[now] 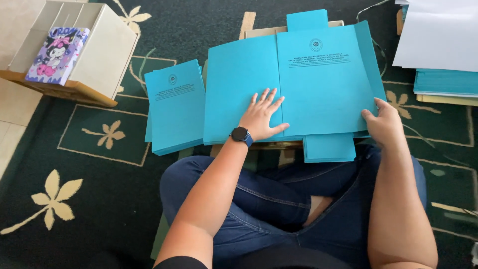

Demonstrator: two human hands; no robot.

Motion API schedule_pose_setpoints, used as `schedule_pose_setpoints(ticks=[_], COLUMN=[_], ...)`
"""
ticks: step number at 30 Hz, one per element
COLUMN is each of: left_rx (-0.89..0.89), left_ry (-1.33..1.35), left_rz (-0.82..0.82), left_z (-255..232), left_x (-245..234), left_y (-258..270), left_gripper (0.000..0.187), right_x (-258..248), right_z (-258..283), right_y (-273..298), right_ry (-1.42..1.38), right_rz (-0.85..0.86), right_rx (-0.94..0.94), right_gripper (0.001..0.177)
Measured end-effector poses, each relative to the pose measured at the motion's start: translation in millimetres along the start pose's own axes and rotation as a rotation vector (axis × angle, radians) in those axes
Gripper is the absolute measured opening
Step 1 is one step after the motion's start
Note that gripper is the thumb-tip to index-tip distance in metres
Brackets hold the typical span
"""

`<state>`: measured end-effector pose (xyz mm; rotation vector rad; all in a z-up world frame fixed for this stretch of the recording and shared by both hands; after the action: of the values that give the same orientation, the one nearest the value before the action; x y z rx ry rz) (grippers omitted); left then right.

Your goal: The person folds blue paper folders by hand while sitting on the floor. They pick up a flat blue paper folder, fold the side flaps inward, and then stack the completed folders onto a pile.

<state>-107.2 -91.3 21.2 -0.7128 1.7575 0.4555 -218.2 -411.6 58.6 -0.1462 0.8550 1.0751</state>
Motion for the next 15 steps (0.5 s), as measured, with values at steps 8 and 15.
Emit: schedule_pose_setpoints(ticks=[8, 15], left_rx=[0.003, 0.001], left_ry=[-0.005, -0.014], left_rz=[0.011, 0.012], left_z=[-0.7, 0.6], left_x=[-0.7, 1.7], left_y=[1.5, 1.1], left_gripper=[0.088, 0.088], right_x=[5.7, 2.4], right_z=[-9.4, 7.7], right_y=[-9.5, 10.4], right_ry=[0.084, 0.030], right_rz=[0.003, 0.009], right_rx=[-0.008, 0.074], right_gripper=[0.065, 0.063])
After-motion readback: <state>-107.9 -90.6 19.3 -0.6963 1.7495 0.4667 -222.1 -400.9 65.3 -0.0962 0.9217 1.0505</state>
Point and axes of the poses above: each hand's wrist, its own y-axis away from the middle knuckle, its own x-axis out of the palm, z = x × y, the point moved 4 cm from there along -y, towards the middle knuckle, and after that the axes turned 4 degrees about -y, right-handed, at the moved point
